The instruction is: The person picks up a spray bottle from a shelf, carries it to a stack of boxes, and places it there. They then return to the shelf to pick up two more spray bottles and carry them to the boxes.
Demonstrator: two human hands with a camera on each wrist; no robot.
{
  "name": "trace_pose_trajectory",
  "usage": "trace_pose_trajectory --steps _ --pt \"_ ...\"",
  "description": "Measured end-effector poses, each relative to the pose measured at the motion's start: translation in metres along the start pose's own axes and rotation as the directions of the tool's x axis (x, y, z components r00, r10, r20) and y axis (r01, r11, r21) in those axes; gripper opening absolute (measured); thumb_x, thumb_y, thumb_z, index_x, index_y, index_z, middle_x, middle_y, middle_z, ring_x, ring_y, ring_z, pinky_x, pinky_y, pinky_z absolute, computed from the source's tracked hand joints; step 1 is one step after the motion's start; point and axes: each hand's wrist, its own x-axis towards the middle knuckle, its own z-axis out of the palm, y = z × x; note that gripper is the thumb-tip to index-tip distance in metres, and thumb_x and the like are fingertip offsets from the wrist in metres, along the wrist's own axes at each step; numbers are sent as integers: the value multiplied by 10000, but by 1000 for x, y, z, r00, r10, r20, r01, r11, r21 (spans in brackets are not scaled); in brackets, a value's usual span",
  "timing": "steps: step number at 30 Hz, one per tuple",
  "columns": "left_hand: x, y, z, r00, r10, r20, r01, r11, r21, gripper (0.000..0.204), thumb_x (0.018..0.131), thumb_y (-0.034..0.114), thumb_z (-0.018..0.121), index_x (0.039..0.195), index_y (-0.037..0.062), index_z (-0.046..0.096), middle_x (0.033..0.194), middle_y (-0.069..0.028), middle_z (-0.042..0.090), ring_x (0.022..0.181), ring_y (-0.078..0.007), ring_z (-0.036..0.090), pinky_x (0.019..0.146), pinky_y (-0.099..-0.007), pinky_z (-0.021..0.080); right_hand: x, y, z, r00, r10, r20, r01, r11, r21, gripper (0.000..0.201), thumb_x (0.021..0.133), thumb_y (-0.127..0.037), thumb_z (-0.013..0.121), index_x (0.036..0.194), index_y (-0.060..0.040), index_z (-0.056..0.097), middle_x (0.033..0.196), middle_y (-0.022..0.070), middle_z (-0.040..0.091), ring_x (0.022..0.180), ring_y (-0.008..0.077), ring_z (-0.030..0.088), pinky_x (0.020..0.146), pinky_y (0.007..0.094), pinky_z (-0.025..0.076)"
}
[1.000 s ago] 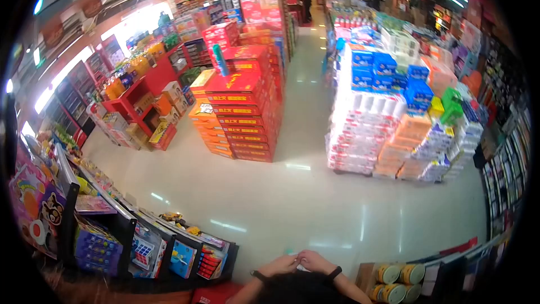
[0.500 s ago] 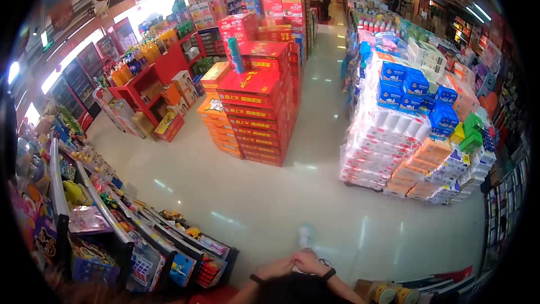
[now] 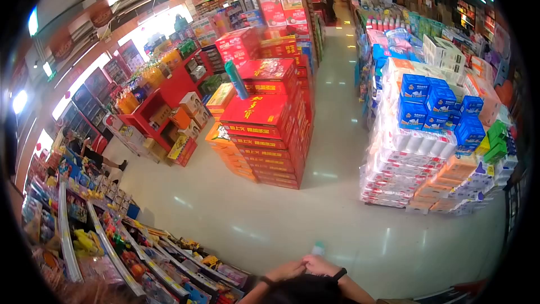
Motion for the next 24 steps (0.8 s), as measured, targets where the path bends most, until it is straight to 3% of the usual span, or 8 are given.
trace_pose_trajectory --steps 2,4,7,11,14,18,20,24 --pt "16 0 -13 999 -41 22 40 999 35 365 975 290 400 1141 -11 522 1011 -285 622 901 -430 609 810 -466 476 15 13 -14 1000 -15 -15 15 1000 22 233 829 -63 528 1032 8 618 1024 171 641 914 317 628 800 379 508" --pt "34 -11 -18 994 -83 -68 82 996 -18 378 984 299 403 1121 -41 494 927 -307 629 860 -490 594 758 -523 468 33 25 -26 985 -158 -67 154 987 -52 230 835 -64 526 1032 4 620 1026 174 639 920 326 625 809 376 506" --pt "46 -14 -33 991 -51 -122 50 999 -10 371 977 288 409 1109 -47 495 881 -308 630 815 -490 599 732 -531 466 54 31 -41 985 -166 -39 161 980 -119 227 841 -65 525 1035 1 624 1047 169 635 945 329 621 825 379 504" --pt "57 -45 -34 991 -54 -122 59 998 34 365 966 281 423 1093 -52 501 861 -304 631 798 -475 608 721 -527 473 73 28 -55 987 -153 41 156 985 -73 225 846 -70 528 1035 4 626 1073 164 630 968 326 616 841 376 501" --pt "59 -53 -42 989 -108 -105 106 994 -26 348 955 268 438 1082 -47 513 859 -302 632 788 -461 614 720 -515 482 86 20 -64 977 -212 -22 212 977 11 211 824 -66 519 979 15 638 986 197 642 900 362 617 789 397 500" --pt "68 -36 -72 987 -79 -143 76 997 -27 324 953 251 441 1067 -42 519 851 -300 630 775 -459 611 717 -508 482 106 23 -75 972 -233 -8 233 972 10 208 822 -62 523 978 12 640 981 195 643 900 357 618 788 395 501" --pt "73 -31 -83 985 -142 -100 142 990 0 331 957 248 435 1073 -51 514 871 -295 632 798 -463 610 723 -509 478 113 21 -80 972 -236 -18 236 972 -3 189 818 -58 530 955 12 640 961 192 642 884 355 618 775 394 501" --pt "92 -77 -89 1000 19 -19 -16 991 133 336 960 248 432 1074 -59 512 887 -299 632 811 -468 608 728 -506 476 133 23 -91 988 -156 -17 156 987 -39 199 838 -61 549 1001 1 645 1011 163 650 905 330 631 784 380 514"
